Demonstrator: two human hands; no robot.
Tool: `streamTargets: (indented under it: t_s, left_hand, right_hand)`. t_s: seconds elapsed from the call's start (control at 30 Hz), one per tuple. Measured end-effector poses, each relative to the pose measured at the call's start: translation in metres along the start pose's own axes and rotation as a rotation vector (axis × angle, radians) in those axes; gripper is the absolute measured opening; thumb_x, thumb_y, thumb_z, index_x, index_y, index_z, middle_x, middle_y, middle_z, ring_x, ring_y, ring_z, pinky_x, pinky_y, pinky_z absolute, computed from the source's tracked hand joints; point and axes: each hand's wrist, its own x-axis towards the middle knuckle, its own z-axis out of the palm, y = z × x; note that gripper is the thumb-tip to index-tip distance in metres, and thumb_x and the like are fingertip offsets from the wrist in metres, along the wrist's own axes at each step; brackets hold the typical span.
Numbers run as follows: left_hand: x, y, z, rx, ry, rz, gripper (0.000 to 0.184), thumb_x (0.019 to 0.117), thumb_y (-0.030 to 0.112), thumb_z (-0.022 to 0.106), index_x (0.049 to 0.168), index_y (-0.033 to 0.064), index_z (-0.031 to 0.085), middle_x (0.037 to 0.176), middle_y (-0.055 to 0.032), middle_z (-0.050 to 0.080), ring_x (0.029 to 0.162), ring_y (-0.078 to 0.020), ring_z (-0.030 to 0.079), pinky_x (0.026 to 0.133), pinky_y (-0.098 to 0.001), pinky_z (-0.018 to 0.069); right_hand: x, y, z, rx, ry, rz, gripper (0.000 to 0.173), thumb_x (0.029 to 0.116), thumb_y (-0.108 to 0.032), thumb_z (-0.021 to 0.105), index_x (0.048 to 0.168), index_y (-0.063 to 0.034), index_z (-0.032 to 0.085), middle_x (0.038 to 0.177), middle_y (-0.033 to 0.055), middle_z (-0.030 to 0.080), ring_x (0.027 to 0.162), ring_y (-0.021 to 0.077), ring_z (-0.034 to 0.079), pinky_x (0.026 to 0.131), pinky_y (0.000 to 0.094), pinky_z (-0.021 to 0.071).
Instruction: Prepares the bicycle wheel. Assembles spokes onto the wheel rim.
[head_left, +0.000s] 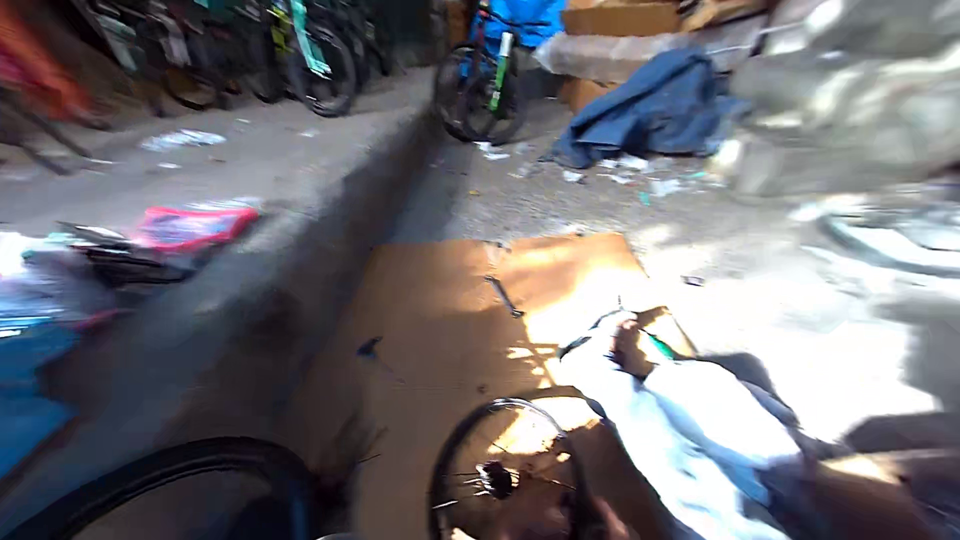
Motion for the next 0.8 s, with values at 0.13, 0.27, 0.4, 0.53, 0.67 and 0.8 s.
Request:
streamTargets:
  t_s: [0.13,0.27,0.4,0.53,0.67,0.8]
  left_hand:
    - [0.001,0.01,-0.016,0.021,-0.093,0.0,0.033,0.1005,0.03,0.059,0.119,0.006,0.071,0.12,-0.0178,0.071,0.12,-0.0364,0.062,0.111,-0.0697,0.03]
    - [0.003,0.022,-0.018,0.164,-0.199,-0.106,0.04,0.1072,0.033,0.042,0.121,0.0087,0.07,0.126,-0.0147,0.07,0.13,-0.0356,0.056,0.114,-0.0694,0.0229]
    - [0.004,0.023,-0.017,0.196,-0.215,-0.134,0.042,0.107,0.035,0.04,0.123,0.011,0.07,0.127,-0.0128,0.07,0.129,-0.0335,0.057,0.113,-0.0703,0.0237]
    - [0.002,0.005,-0.014,-0.065,0.111,-0.044,0.031,0.0941,0.036,0.064,0.107,0.0086,0.071,0.096,-0.0093,0.073,0.092,-0.0248,0.071,0.089,-0.0556,0.0548]
    - [0.01,0.016,-0.013,-0.01,0.35,-0.28,0.039,0.097,0.035,0.063,0.126,0.0096,0.065,0.12,-0.0117,0.066,0.104,-0.0237,0.068,0.094,-0.0431,0.0569]
    - [0.021,0.015,-0.001,0.043,0.444,-0.302,0.035,0.096,0.031,0.063,0.122,0.0085,0.07,0.124,-0.0119,0.068,0.119,-0.0263,0.063,0.106,-0.0421,0.0495]
  right_hand:
    - [0.014,0.043,0.016,-0.012,0.056,-0.022,0.042,0.0932,-0.018,0.069,0.129,0.0034,0.064,0.114,0.0235,0.072,0.107,0.037,0.07,0.098,0.0568,0.0538]
    - [0.019,0.049,0.021,0.0,0.06,-0.055,0.033,0.0925,-0.015,0.068,0.121,0.0024,0.067,0.109,0.0193,0.072,0.101,0.0316,0.071,0.092,0.0517,0.057]
    - [0.025,0.058,0.027,0.018,0.074,-0.013,0.041,0.0943,-0.018,0.066,0.13,0.0016,0.061,0.111,0.0168,0.072,0.1,0.0285,0.072,0.091,0.049,0.0581]
    - [0.028,0.05,0.023,-0.002,0.104,0.178,0.053,0.0987,-0.028,0.06,0.144,-0.0025,0.05,0.114,0.0187,0.071,0.105,0.0329,0.07,0.093,0.0542,0.0555]
    - [0.032,0.049,0.022,-0.025,0.081,0.207,0.05,0.1023,-0.031,0.054,0.145,-0.0053,0.052,0.12,0.0203,0.07,0.11,0.0344,0.069,0.096,0.0544,0.0539]
    - [0.032,0.046,0.023,-0.065,0.008,0.207,0.048,0.1053,-0.031,0.05,0.146,-0.0059,0.052,0.128,0.0201,0.068,0.119,0.0347,0.066,0.103,0.0538,0.0499]
